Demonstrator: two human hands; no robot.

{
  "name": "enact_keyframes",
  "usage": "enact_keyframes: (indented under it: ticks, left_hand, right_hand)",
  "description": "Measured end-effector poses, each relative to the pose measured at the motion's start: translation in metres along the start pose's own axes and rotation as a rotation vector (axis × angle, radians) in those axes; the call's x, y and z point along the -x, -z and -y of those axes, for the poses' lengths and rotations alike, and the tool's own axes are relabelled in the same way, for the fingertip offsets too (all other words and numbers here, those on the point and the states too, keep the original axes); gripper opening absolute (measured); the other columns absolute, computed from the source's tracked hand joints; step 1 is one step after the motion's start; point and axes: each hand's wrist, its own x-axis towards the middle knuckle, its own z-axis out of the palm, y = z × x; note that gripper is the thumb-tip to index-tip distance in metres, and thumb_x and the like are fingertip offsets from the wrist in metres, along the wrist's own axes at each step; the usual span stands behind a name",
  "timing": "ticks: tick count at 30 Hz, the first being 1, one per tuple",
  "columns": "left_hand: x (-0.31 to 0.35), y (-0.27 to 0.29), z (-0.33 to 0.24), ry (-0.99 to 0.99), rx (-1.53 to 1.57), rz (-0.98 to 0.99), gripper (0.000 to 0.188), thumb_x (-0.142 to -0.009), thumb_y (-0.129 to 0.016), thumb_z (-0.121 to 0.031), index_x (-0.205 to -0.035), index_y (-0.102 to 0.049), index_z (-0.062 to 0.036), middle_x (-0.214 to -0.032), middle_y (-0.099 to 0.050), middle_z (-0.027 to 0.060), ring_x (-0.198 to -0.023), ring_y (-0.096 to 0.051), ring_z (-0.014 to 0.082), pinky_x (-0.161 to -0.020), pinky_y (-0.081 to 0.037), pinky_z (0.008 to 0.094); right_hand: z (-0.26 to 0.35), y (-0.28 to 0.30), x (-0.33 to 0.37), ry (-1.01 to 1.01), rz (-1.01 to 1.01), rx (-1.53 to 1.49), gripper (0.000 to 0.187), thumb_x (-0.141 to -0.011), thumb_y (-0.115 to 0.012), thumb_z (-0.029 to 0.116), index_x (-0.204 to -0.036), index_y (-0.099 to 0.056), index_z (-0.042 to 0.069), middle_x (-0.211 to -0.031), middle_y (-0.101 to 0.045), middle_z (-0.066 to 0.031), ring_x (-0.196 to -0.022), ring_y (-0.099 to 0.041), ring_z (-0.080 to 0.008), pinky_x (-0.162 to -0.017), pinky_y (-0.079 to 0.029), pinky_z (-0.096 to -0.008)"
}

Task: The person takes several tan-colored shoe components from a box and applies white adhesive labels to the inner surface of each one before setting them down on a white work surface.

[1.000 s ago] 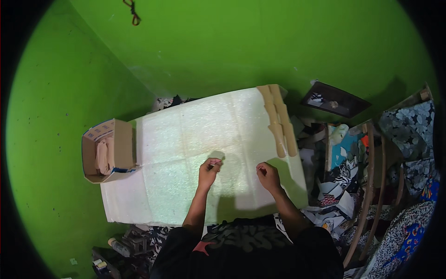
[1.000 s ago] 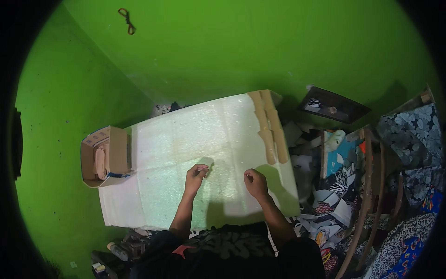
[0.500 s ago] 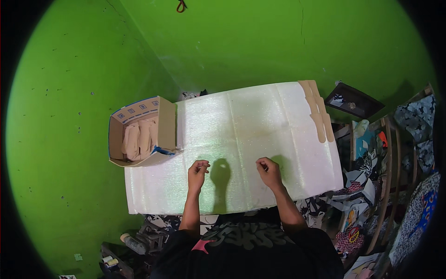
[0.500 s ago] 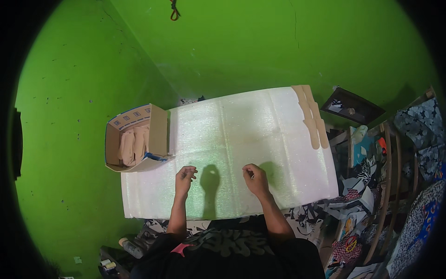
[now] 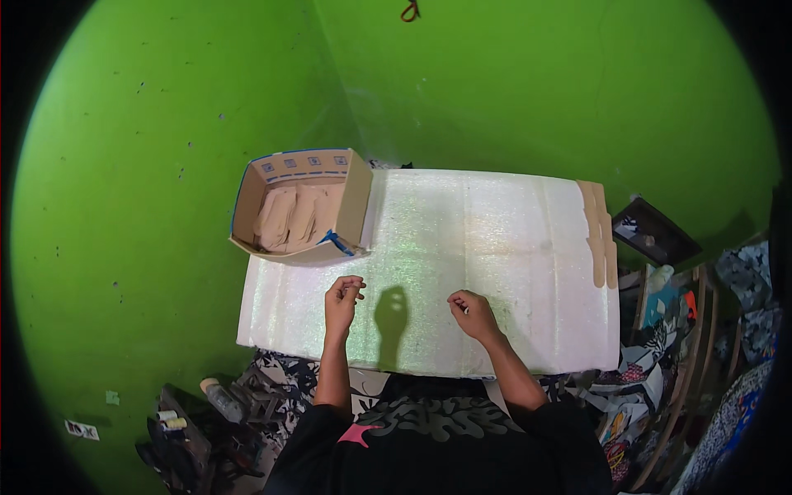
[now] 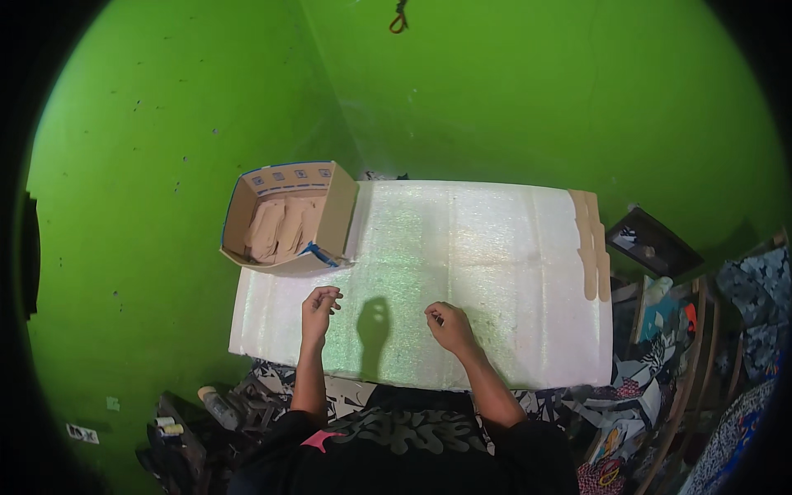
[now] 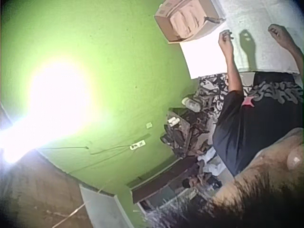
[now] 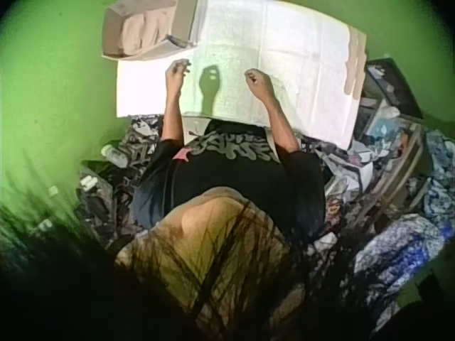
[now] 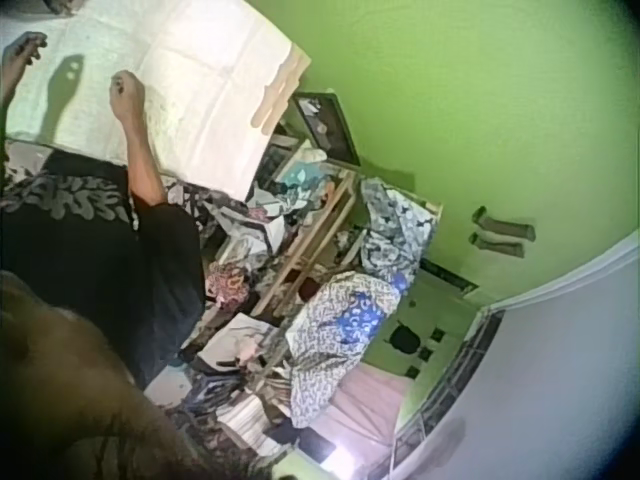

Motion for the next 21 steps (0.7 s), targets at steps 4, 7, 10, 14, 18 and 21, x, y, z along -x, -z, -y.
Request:
enact_keyframes:
  ticks: [4, 7, 10, 14, 18, 21]
  left_hand:
    - [0.001, 0.021, -0.001, -0.010, -0.006, -0.024, 0.015, -0.086, -0.056, -0.013, -0.095, -0.061, -0.0024, -0.086, -0.065, 0.0060, -0.070, -0.055, 0.0097, -0.063, -0.041, 0.0239]
    - [-0.012, 0.040, -0.005, -0.018, 0.006, -0.038, 0.015, -0.086, -0.055, -0.013, -0.095, -0.062, -0.0028, -0.086, -0.065, 0.0057, -0.070, -0.055, 0.0099, -0.062, -0.040, 0.0239]
    - [-0.030, 0.063, -0.013, -0.063, 0.035, -0.038, 0.015, -0.087, -0.055, -0.013, -0.095, -0.062, -0.0027, -0.085, -0.065, 0.0057, -0.071, -0.057, 0.0106, -0.062, -0.041, 0.0242]
    - [-0.057, 0.103, -0.032, -0.092, 0.059, 0.020, 0.015, -0.087, -0.055, -0.010, -0.096, -0.061, 0.0001, -0.086, -0.064, 0.0068, -0.074, -0.057, 0.0118, -0.067, -0.045, 0.0254]
    - [-0.087, 0.161, -0.043, -0.110, 0.041, 0.113, 0.014, -0.087, -0.055, -0.008, -0.096, -0.061, 0.0013, -0.085, -0.063, 0.0073, -0.077, -0.057, 0.0122, -0.070, -0.046, 0.0254]
    - [-0.109, 0.205, -0.043, -0.120, 0.069, 0.094, 0.014, -0.087, -0.055, -0.007, -0.096, -0.061, 0.0022, -0.086, -0.063, 0.0077, -0.078, -0.058, 0.0120, -0.070, -0.046, 0.0251]
  right_hand:
    - [0.020, -0.016, -0.016, 0.021, 0.001, -0.025, 0.010, -0.078, -0.060, 0.004, -0.087, -0.062, 0.001, -0.077, -0.064, -0.0132, -0.068, -0.063, -0.0220, -0.063, -0.049, -0.0303]
    - [0.033, -0.030, -0.029, 0.012, 0.029, -0.023, 0.010, -0.078, -0.060, 0.004, -0.088, -0.062, 0.001, -0.077, -0.064, -0.0127, -0.069, -0.062, -0.0214, -0.064, -0.049, -0.0296]
    - [0.050, -0.046, -0.053, -0.004, -0.007, -0.045, 0.010, -0.079, -0.060, 0.004, -0.089, -0.063, 0.001, -0.076, -0.064, -0.0115, -0.068, -0.062, -0.0181, -0.063, -0.048, -0.0281]
    - [0.067, -0.076, -0.091, 0.023, -0.081, -0.101, 0.009, -0.079, -0.059, 0.002, -0.088, -0.063, 0.001, -0.074, -0.064, -0.0082, -0.066, -0.059, -0.0131, -0.059, -0.046, -0.0254]
    - [0.109, -0.115, -0.129, -0.017, -0.198, -0.164, 0.009, -0.080, -0.058, 0.002, -0.087, -0.063, 0.002, -0.074, -0.063, -0.0050, -0.064, -0.056, -0.0089, -0.055, -0.044, -0.0231]
    - [0.144, -0.145, -0.155, 0.059, -0.252, -0.160, 0.007, -0.081, -0.058, 0.002, -0.087, -0.062, 0.001, -0.073, -0.062, -0.0051, -0.063, -0.055, -0.0081, -0.055, -0.043, -0.0213]
